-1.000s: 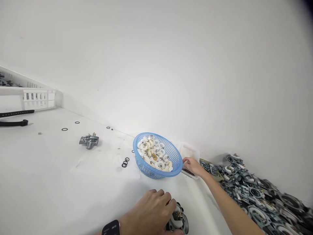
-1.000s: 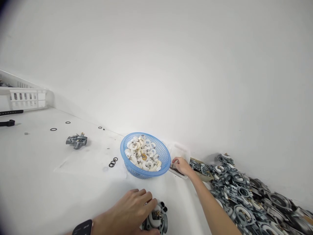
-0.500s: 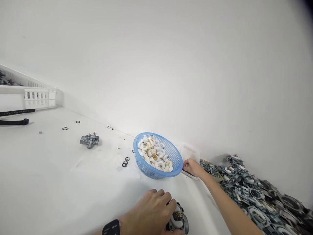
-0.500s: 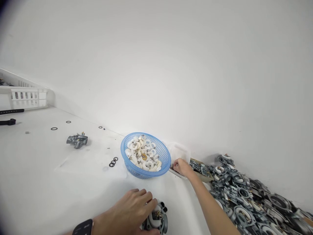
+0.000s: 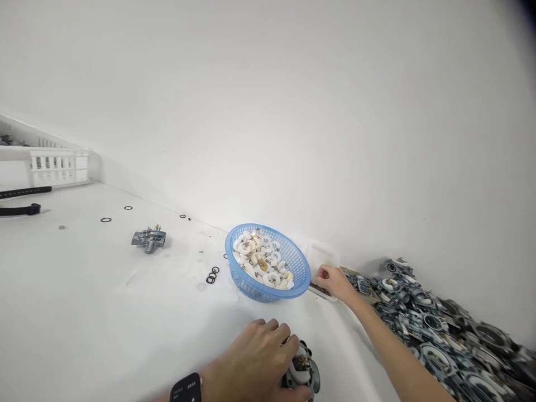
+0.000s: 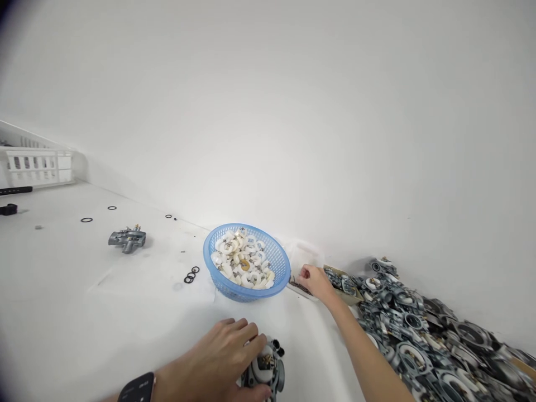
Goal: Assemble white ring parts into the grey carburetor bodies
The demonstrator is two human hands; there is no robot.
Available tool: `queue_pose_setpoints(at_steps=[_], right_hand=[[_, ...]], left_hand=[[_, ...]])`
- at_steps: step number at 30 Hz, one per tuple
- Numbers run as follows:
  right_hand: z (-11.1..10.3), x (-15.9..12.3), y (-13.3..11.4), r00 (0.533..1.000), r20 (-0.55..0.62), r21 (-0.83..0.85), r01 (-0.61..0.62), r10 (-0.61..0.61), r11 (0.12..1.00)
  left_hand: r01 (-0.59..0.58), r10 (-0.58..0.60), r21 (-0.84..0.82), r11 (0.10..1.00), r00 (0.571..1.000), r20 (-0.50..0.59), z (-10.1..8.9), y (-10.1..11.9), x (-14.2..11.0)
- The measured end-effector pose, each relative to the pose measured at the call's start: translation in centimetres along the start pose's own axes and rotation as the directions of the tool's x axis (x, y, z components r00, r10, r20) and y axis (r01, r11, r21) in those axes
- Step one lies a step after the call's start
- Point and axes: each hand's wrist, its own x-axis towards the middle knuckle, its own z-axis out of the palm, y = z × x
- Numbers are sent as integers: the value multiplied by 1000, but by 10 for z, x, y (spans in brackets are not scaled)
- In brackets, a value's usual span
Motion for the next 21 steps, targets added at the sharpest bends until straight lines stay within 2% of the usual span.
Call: queue_pose_setpoints(at_steps=[4, 8, 12, 16, 18, 21], right_hand=[[-8, -20, -1, 995, -98, 152, 38, -23, 988], [-16, -64, -22, 985, -164, 338, 100, -46, 936], [-14, -120, -61, 988, -115, 520, 146, -100, 842], [3, -157, -96, 989, -29, 679, 128, -148, 723], [13, -166, -103, 989, -12, 739, 109, -149, 665], [25, -173, -102, 994, -1, 813, 65, -109, 578]], left_hand=[[32, -33, -50, 998, 999, -23, -2, -3, -2], [69, -74, -105, 992, 996, -44, -5, -4, -3], [90, -99, -144, 986, 993, -60, -6, -3, -4], [95, -106, -171, 981, 993, -59, -3, -1, -2], [108, -125, -213, 971, 990, -68, -2, 1, -1], [139, -162, -271, 953, 985, -63, -3, 5, 0]])
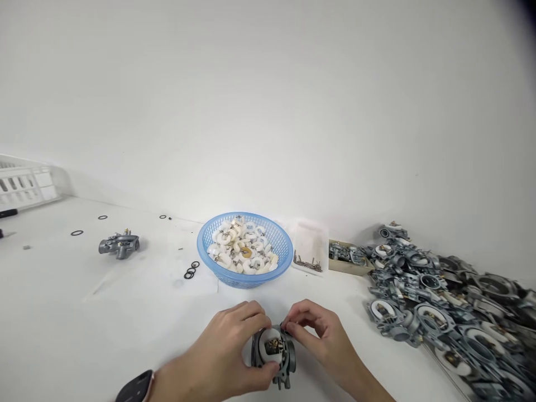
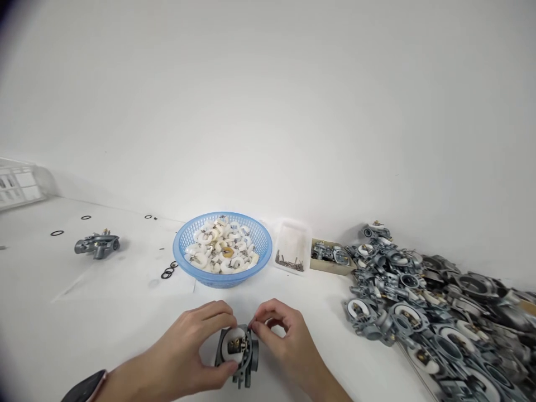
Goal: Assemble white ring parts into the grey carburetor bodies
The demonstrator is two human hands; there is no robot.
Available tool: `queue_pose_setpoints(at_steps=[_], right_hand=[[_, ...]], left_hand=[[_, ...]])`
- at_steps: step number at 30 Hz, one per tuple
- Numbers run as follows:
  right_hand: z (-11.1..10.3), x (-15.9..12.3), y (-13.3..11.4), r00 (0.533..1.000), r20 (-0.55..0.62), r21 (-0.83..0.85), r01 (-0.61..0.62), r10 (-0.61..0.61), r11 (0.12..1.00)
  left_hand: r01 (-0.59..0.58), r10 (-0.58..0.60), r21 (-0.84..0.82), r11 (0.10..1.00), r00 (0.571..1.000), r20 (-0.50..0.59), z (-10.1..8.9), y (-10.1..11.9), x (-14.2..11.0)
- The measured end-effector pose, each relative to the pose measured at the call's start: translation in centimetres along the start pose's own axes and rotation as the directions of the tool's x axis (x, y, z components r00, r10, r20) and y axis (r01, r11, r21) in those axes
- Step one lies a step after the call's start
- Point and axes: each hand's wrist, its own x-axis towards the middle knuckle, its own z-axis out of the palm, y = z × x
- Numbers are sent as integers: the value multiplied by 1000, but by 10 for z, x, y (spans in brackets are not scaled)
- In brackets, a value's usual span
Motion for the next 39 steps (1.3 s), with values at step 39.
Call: queue_pose_setpoints(at_steps=[39], right_hand=[[16, -9, 5, 989, -62, 171, -123, 135, 977]], left_hand=[[-49, 49, 49, 998, 999, 5, 1, 4, -5]])
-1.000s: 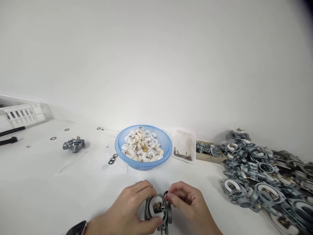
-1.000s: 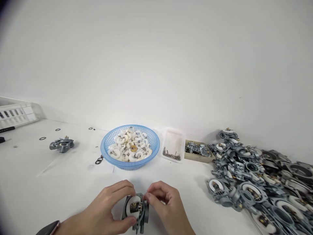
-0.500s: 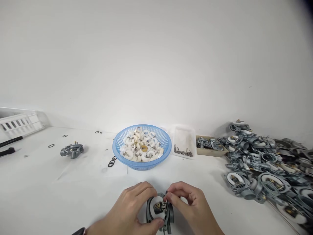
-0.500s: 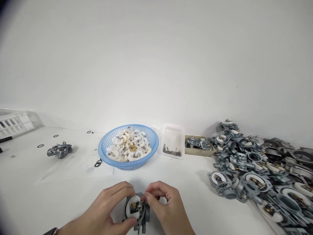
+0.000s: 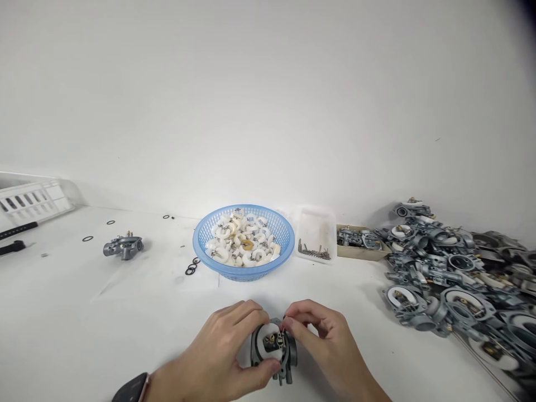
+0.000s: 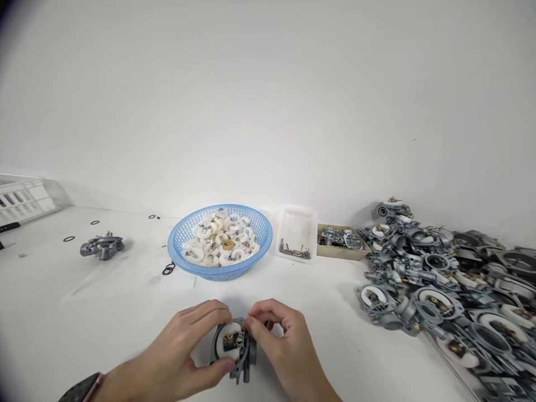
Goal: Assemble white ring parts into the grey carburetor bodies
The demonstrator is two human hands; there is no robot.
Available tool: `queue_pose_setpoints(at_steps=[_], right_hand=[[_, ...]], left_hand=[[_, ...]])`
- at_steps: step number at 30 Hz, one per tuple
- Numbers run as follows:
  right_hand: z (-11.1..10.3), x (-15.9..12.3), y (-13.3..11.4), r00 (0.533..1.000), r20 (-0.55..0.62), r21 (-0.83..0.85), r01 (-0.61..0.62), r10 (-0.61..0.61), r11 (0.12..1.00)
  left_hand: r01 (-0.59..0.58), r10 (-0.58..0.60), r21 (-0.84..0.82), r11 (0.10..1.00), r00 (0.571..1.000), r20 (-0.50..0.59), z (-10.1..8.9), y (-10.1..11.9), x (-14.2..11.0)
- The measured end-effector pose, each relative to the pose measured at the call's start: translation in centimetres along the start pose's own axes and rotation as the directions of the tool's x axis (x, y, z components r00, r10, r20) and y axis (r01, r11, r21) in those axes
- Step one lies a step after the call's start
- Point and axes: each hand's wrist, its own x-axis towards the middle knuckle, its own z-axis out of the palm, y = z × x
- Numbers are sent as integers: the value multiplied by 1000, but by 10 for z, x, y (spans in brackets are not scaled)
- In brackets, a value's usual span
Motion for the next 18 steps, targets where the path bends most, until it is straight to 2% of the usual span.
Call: queue_pose_setpoints(at_steps=[9, 18], right_hand=[[1, 0, -2, 998, 9, 47, -69, 68, 997], [2, -4, -4, 995, 85, 61, -56, 50, 997]], left_hand=[[-5, 5, 12, 1000, 1000, 16, -2, 0, -1], [6, -5, -20, 1000, 1000, 31, -2, 0, -1]])
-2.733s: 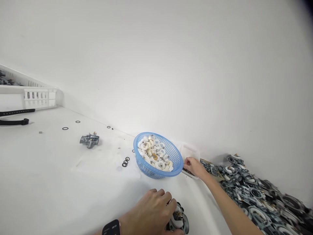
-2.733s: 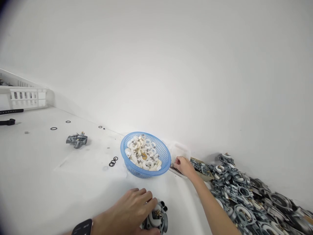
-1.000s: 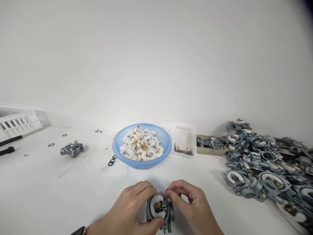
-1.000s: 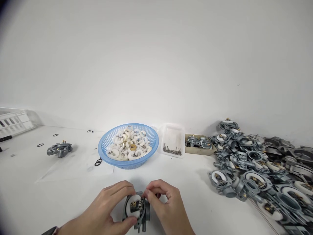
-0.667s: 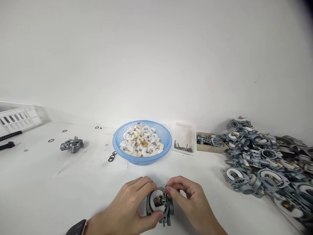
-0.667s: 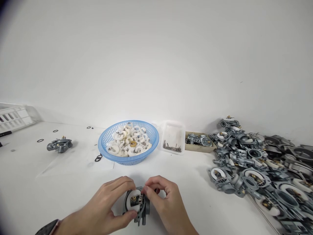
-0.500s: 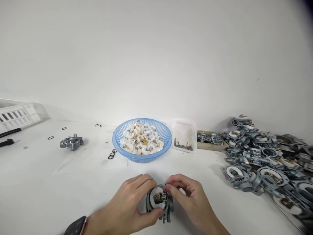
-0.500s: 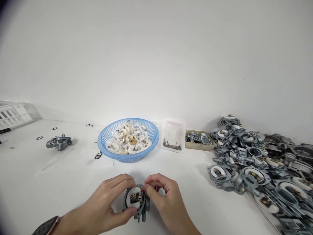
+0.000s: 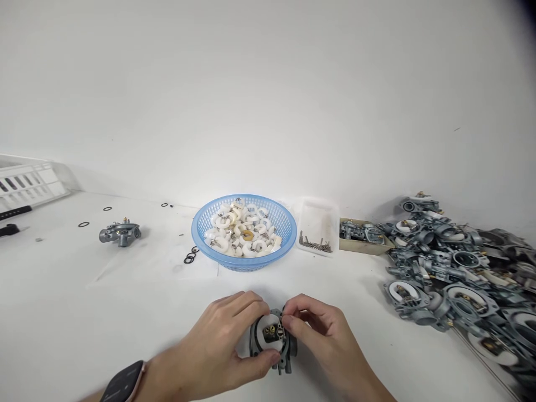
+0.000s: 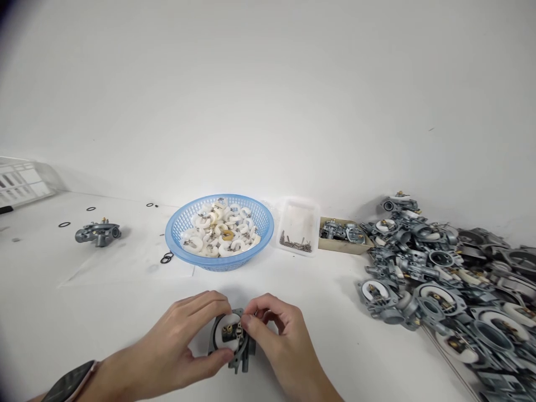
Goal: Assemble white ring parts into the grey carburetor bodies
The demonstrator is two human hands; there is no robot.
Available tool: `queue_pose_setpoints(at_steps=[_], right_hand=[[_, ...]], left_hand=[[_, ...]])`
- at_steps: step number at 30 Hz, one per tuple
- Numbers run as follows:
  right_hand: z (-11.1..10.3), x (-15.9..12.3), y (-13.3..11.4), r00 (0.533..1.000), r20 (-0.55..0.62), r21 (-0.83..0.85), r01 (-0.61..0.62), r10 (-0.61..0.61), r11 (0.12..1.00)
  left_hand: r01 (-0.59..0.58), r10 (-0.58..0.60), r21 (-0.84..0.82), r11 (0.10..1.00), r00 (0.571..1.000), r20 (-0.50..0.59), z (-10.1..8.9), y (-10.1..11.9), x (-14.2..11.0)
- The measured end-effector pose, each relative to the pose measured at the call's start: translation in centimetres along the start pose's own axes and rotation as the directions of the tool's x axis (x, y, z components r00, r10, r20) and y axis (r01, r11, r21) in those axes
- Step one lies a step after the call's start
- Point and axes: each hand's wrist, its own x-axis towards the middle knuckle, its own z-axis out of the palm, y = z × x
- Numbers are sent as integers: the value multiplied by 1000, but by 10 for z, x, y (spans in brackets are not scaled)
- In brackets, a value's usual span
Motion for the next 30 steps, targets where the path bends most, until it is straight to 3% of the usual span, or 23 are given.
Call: queue_pose_setpoints(at_steps=[15, 30], right_hand=[[4, 2, -6, 999, -43, 74, -2, 5, 997], [4, 5, -2, 992, -44, 218, -105, 117, 970]], left_hand=[[-7, 7, 14, 1000, 1000, -4, 1, -1, 0], [-20, 21, 18, 1000, 1000, -3, 1, 0, 0]])
